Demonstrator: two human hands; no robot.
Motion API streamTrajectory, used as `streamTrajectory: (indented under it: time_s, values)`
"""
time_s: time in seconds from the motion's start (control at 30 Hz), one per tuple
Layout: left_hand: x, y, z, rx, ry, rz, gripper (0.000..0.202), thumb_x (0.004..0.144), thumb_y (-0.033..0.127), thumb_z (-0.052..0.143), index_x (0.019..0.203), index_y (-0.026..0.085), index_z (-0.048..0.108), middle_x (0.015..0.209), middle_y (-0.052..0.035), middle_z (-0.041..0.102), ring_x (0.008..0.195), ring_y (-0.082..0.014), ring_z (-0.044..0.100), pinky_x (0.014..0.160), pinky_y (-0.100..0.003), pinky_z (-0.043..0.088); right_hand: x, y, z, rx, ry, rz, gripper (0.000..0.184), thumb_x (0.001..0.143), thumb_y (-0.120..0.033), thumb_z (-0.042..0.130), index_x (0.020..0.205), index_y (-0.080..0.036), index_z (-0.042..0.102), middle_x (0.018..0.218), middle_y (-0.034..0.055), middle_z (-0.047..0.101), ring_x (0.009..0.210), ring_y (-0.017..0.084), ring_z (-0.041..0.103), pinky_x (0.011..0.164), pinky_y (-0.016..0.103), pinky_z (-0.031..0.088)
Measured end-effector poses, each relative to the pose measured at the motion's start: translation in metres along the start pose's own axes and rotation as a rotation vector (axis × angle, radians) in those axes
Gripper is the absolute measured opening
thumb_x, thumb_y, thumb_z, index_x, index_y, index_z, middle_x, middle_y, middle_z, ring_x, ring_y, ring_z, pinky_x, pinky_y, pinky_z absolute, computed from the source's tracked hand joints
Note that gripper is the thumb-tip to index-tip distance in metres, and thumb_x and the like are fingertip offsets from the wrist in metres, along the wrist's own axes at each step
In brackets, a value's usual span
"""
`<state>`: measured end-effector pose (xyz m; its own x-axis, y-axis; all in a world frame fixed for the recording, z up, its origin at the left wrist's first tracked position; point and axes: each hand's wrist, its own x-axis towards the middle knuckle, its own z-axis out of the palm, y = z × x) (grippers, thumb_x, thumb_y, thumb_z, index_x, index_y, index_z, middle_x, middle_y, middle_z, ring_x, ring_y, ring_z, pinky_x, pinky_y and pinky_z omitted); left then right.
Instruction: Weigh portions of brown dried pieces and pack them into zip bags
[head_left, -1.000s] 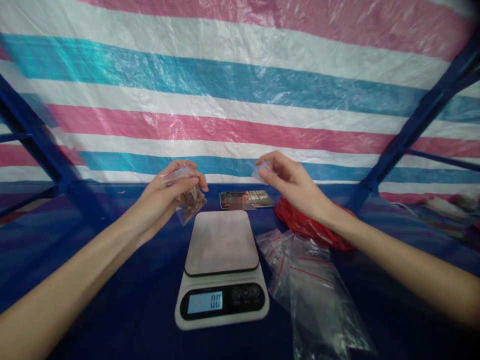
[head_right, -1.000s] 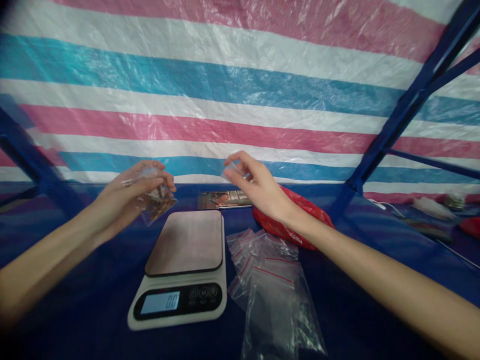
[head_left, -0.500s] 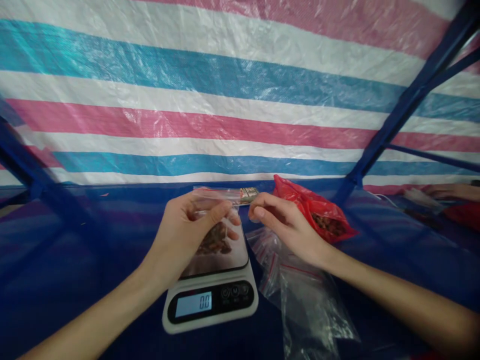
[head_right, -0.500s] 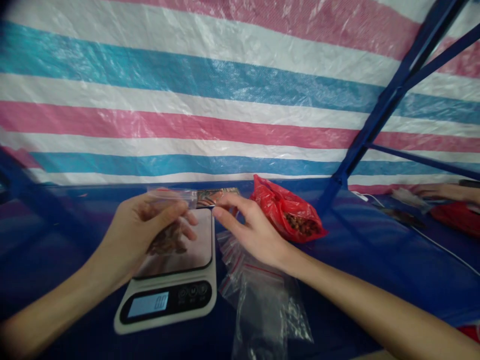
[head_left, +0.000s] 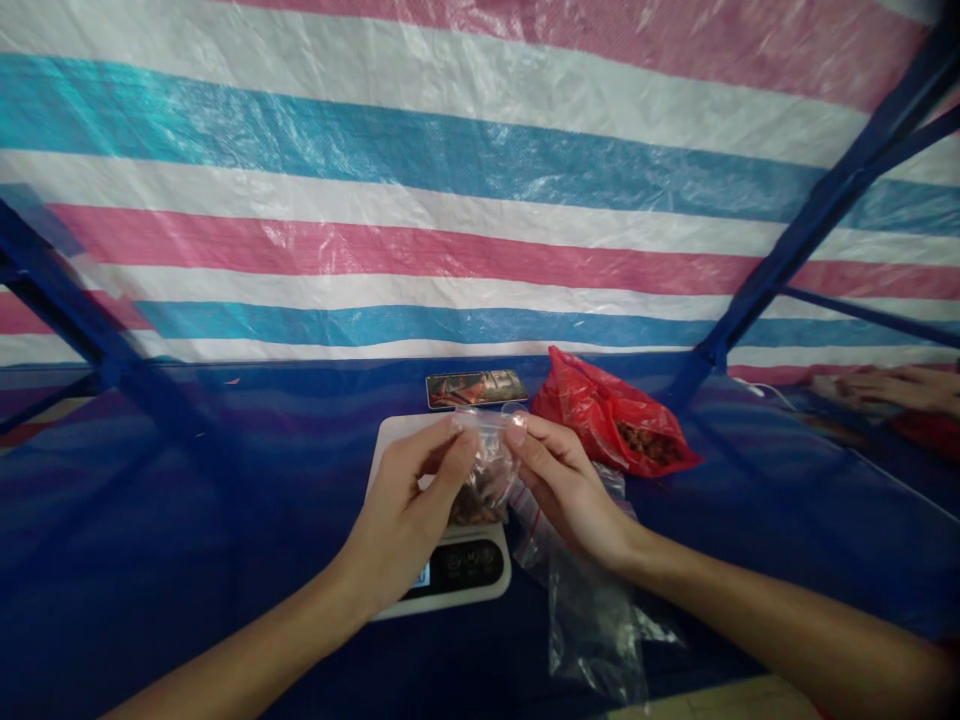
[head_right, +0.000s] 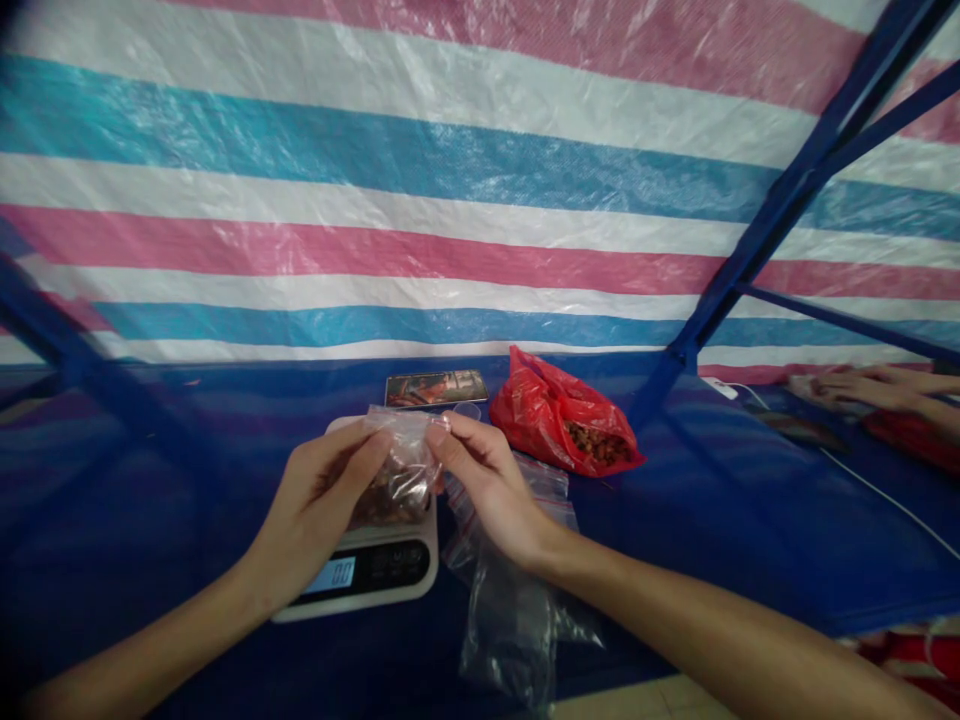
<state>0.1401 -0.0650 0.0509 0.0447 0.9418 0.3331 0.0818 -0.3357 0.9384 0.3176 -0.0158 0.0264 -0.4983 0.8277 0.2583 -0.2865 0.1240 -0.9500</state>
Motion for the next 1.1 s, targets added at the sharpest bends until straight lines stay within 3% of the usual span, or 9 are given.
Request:
streamTrajectory:
  time_s: [0.17, 0.33, 0.47, 0.63, 0.93, 1.1]
  values:
    - [0.005, -0.007, -0.006, 0.057, 0.080, 0.005, 0.033, 0.098, 0.041, 0.065, 0.075, 0.018, 0.063, 0.066, 0.0028, 0.061, 0.061, -0.0098, 0.056, 0.056, -0.017, 0.046, 0.000, 0.003, -0.002, -0.009, -0.003, 0.069, 0.032, 0.101, -0.046, 0.065, 0.083, -0.019, 0.065, 0.079, -0.0002, 0.059, 0.075, 0.014, 0.053, 0.069, 0.027, 0.045]
    - [0.008, -0.006, -0.013, 0.167, 0.107, -0.004, 0.031, 0.097, 0.040, 0.067, 0.076, 0.017, 0.069, 0.069, -0.0002, 0.066, 0.063, -0.0127, 0.058, 0.060, -0.022, 0.047, 0.001, -0.003, -0.007, -0.035, -0.050, 0.064, 0.033, 0.103, -0.046, 0.063, 0.084, -0.019, 0.066, 0.077, -0.0010, 0.059, 0.072, 0.013, 0.054, 0.067, 0.025, 0.044]
    - [0.010, 0.000, -0.018, 0.284, 0.062, -0.038, 0.029, 0.097, 0.039, 0.068, 0.078, 0.018, 0.074, 0.074, -0.0021, 0.069, 0.066, -0.0145, 0.059, 0.063, -0.024, 0.046, 0.002, -0.006, -0.015, -0.017, -0.096, 0.105, 0.033, 0.104, -0.042, 0.062, 0.081, -0.018, 0.065, 0.076, -0.0007, 0.059, 0.073, 0.014, 0.055, 0.068, 0.025, 0.044]
    - [0.014, 0.000, -0.014, 0.235, 0.008, -0.079, 0.030, 0.096, 0.036, 0.067, 0.072, 0.019, 0.071, 0.068, -0.0009, 0.066, 0.063, -0.0142, 0.058, 0.060, -0.024, 0.045, 0.001, -0.008, -0.019, -0.026, -0.080, 0.120, 0.035, 0.104, -0.041, 0.062, 0.078, -0.018, 0.063, 0.072, -0.0022, 0.056, 0.068, 0.012, 0.052, 0.063, 0.024, 0.042]
    - [0.015, 0.005, -0.004, 0.199, -0.128, -0.098, 0.027, 0.097, 0.034, 0.066, 0.075, 0.019, 0.067, 0.066, 0.0017, 0.061, 0.062, -0.0117, 0.054, 0.058, -0.021, 0.042, 0.001, -0.012, -0.006, -0.049, -0.129, 0.105, 0.028, 0.101, -0.045, 0.065, 0.092, -0.019, 0.071, 0.086, 0.0001, 0.063, 0.077, 0.014, 0.058, 0.068, 0.024, 0.050]
    - [0.017, 0.006, -0.009, 0.127, -0.178, -0.113, 0.026, 0.097, 0.037, 0.066, 0.078, 0.019, 0.067, 0.071, 0.0013, 0.059, 0.066, -0.0122, 0.052, 0.060, -0.022, 0.042, 0.001, -0.010, -0.003, -0.047, -0.089, 0.102, 0.033, 0.101, -0.048, 0.065, 0.086, -0.019, 0.070, 0.079, -0.0010, 0.058, 0.069, 0.012, 0.053, 0.062, 0.023, 0.046]
